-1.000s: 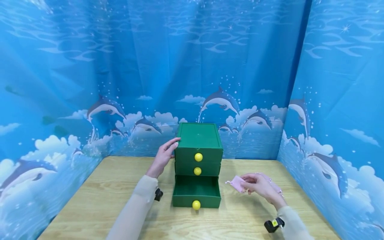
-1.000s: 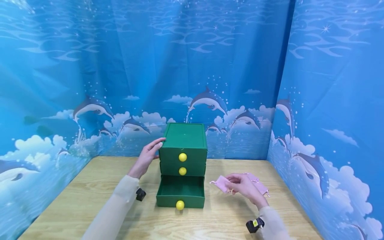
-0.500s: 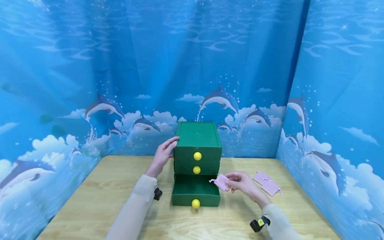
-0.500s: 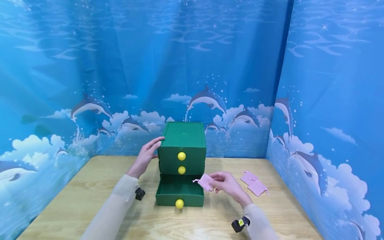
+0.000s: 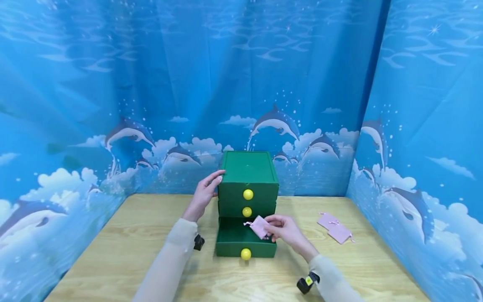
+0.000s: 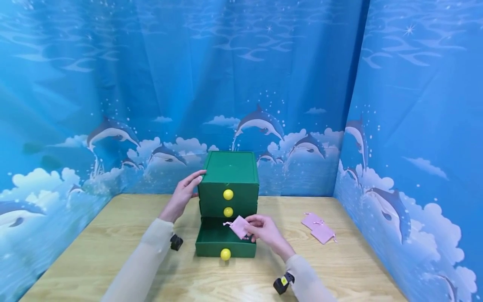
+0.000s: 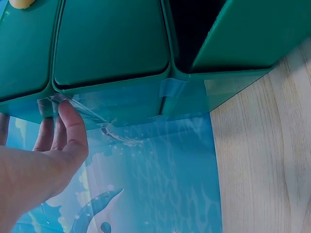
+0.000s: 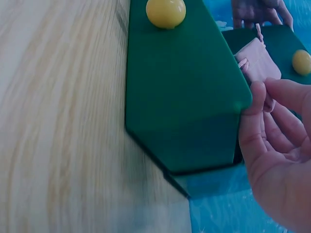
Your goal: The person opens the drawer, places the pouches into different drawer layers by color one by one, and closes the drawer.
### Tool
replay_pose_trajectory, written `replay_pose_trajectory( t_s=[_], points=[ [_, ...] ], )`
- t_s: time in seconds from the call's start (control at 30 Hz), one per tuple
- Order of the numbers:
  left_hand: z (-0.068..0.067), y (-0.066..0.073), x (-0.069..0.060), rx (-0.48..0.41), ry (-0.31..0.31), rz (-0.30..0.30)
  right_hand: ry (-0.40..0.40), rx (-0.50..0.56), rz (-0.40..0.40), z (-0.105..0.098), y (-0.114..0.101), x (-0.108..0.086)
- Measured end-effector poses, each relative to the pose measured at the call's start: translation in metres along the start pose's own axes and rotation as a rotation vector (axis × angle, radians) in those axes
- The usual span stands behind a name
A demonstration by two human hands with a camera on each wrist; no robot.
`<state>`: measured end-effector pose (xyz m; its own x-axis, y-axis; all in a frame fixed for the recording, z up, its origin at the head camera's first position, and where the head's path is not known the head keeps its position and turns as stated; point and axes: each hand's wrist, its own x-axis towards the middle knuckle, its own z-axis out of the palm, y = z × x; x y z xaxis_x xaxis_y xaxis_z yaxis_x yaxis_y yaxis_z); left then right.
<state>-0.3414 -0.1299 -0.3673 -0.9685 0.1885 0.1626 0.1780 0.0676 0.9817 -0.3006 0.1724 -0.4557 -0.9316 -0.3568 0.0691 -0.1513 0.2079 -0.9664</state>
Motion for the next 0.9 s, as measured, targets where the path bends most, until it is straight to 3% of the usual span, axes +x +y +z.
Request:
replay_pose_trajectory(
  t_s=[0.27, 0.47, 0.63, 0.7, 0.9],
  points=[
    [-0.001, -0.015, 0.007, 0.009, 0.038, 0.03, -0.009, -0.057, -0.01, 0.01, -0.003, 0.005],
    [0.0, -0.014, 0.007, 0.017, 0.047, 0.026, 0.015, -0.119, 0.006, 0.013, -0.001, 0.007],
    [-0.001, -0.013, 0.007, -0.001, 0.03, 0.014, 0.015, -0.103, -0.002, 0.013, 0.002, 0.007],
    [-0.002, -0.011, 0.006, -0.006, 0.018, 0.001, 0.012, -0.09, -0.006, 0.012, 0.003, 0.007],
    [0.002, 0.012, -0.009, 0.006, -0.003, -0.011, -0.002, -0.086, -0.018, 0.009, 0.003, 0.005]
  ],
)
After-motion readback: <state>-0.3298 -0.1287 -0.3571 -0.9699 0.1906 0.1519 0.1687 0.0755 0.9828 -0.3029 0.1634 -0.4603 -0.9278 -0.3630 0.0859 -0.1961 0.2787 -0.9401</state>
